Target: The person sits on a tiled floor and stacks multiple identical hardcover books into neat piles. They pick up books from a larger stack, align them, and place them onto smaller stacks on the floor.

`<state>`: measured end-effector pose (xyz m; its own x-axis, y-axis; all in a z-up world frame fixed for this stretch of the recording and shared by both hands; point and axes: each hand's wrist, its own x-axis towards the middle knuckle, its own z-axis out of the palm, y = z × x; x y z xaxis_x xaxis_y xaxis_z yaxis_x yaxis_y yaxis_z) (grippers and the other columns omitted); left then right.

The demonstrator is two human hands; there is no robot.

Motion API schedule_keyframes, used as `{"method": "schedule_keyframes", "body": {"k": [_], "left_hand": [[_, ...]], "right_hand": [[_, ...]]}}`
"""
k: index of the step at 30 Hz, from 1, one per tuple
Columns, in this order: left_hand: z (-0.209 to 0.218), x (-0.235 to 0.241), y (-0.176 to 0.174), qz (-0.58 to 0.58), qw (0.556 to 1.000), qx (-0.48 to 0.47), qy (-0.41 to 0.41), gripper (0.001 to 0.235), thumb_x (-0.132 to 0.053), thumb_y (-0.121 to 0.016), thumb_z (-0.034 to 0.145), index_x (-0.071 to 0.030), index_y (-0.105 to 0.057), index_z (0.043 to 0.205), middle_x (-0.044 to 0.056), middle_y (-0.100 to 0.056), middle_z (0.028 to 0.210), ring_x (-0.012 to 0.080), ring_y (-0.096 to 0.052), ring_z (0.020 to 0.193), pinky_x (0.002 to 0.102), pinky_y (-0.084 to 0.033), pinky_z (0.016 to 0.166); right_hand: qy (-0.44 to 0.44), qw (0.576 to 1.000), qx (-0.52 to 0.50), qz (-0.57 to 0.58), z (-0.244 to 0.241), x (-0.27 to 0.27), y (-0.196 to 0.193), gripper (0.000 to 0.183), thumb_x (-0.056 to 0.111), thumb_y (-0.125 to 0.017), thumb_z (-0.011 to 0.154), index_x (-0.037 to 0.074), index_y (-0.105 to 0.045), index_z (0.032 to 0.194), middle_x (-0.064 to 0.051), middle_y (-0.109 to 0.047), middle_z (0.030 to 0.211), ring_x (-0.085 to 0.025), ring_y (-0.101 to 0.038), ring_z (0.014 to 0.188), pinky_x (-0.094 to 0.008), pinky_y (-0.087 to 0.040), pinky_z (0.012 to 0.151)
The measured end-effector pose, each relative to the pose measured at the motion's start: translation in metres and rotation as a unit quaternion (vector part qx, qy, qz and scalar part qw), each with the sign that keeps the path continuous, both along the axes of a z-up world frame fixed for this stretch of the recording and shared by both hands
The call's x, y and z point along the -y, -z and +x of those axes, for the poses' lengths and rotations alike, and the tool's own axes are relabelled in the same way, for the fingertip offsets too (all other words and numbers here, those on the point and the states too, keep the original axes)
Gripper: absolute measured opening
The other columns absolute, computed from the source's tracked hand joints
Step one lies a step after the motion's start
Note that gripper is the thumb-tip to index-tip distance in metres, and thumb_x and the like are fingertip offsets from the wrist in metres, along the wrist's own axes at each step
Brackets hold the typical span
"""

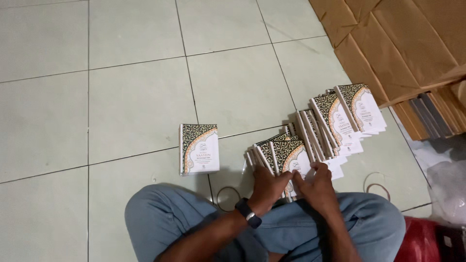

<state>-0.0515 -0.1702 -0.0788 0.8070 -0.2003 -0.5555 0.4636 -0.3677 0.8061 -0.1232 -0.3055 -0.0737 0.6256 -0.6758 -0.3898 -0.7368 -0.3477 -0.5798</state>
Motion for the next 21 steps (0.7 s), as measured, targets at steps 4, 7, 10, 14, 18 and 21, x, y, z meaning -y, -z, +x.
{"method": "schedule_keyframes", "body": {"k": [4, 7, 10, 14, 18, 21], "left_hand": [[-0.004, 0.002, 0.019, -0.005, 0.987, 0.155, 0.033, 0.054, -0.044, -0.086, 0.075, -0.015, -0.042, 0.064, -0.001, -0.037, 0.062, 0.0109, -0.042, 0.062, 0.041, -0.033, 0.051], [0.007, -0.004, 0.013, 0.040, 0.997, -0.028, -0.055, 0.084, -0.054, -0.088, 0.059, -0.002, -0.051, 0.113, 0.010, -0.057, 0.115, 0.0203, -0.055, 0.106, 0.041, -0.048, 0.085], [0.011, -0.010, 0.008, -0.032, 0.995, -0.033, -0.091, 0.080, -0.047, -0.090, 0.057, -0.008, -0.049, 0.113, 0.006, -0.054, 0.110, 0.0188, -0.055, 0.101, 0.037, -0.049, 0.085], [0.015, -0.013, -0.007, -0.058, 0.994, -0.035, -0.087, 0.051, -0.036, -0.095, 0.062, -0.015, -0.054, 0.084, -0.002, -0.057, 0.078, 0.0100, -0.052, 0.074, 0.036, -0.042, 0.058], [0.020, -0.017, -0.024, -0.099, 0.988, -0.057, -0.099, 0.041, -0.025, -0.095, 0.060, -0.013, -0.059, 0.077, -0.002, -0.060, 0.073, 0.0096, -0.052, 0.070, 0.035, -0.042, 0.055], [0.021, -0.026, -0.020, -0.258, 0.963, -0.056, -0.057, 0.023, -0.010, -0.091, 0.070, -0.013, -0.070, 0.081, 0.001, -0.075, 0.078, 0.0150, -0.069, 0.072, 0.033, -0.055, 0.065]], "right_hand": [[-0.025, 1.000, 0.017, -0.002, -0.003, 0.005, 0.013, 0.078, 0.055, -0.071, 0.079, 0.006, -0.049, 0.134, -0.017, -0.055, 0.129, -0.027, -0.055, 0.119, -0.038, -0.045, 0.100], [0.013, 0.999, 0.019, 0.024, 0.003, -0.004, 0.010, 0.083, 0.050, -0.079, 0.074, 0.003, -0.046, 0.134, -0.015, -0.053, 0.129, -0.026, -0.054, 0.118, -0.036, -0.044, 0.100], [0.054, 0.997, 0.030, 0.044, 0.003, -0.008, 0.011, 0.081, 0.047, -0.077, 0.074, 0.004, -0.045, 0.134, -0.012, -0.050, 0.131, -0.023, -0.052, 0.118, -0.033, -0.041, 0.101], [0.041, 0.997, 0.031, 0.048, 0.003, -0.006, 0.009, 0.077, 0.048, -0.073, 0.078, 0.004, -0.042, 0.133, -0.011, -0.047, 0.124, -0.022, -0.051, 0.108, -0.034, -0.043, 0.094], [0.033, 0.998, 0.017, 0.055, 0.001, -0.006, 0.007, 0.073, 0.048, -0.071, 0.081, 0.006, -0.042, 0.134, -0.011, -0.048, 0.129, -0.021, -0.049, 0.118, -0.034, -0.041, 0.102], [0.068, 0.993, -0.004, 0.101, 0.006, -0.020, -0.023, 0.064, 0.039, -0.073, 0.084, 0.008, -0.042, 0.130, -0.008, -0.052, 0.105, -0.019, -0.054, 0.087, -0.034, -0.048, 0.074]]}}
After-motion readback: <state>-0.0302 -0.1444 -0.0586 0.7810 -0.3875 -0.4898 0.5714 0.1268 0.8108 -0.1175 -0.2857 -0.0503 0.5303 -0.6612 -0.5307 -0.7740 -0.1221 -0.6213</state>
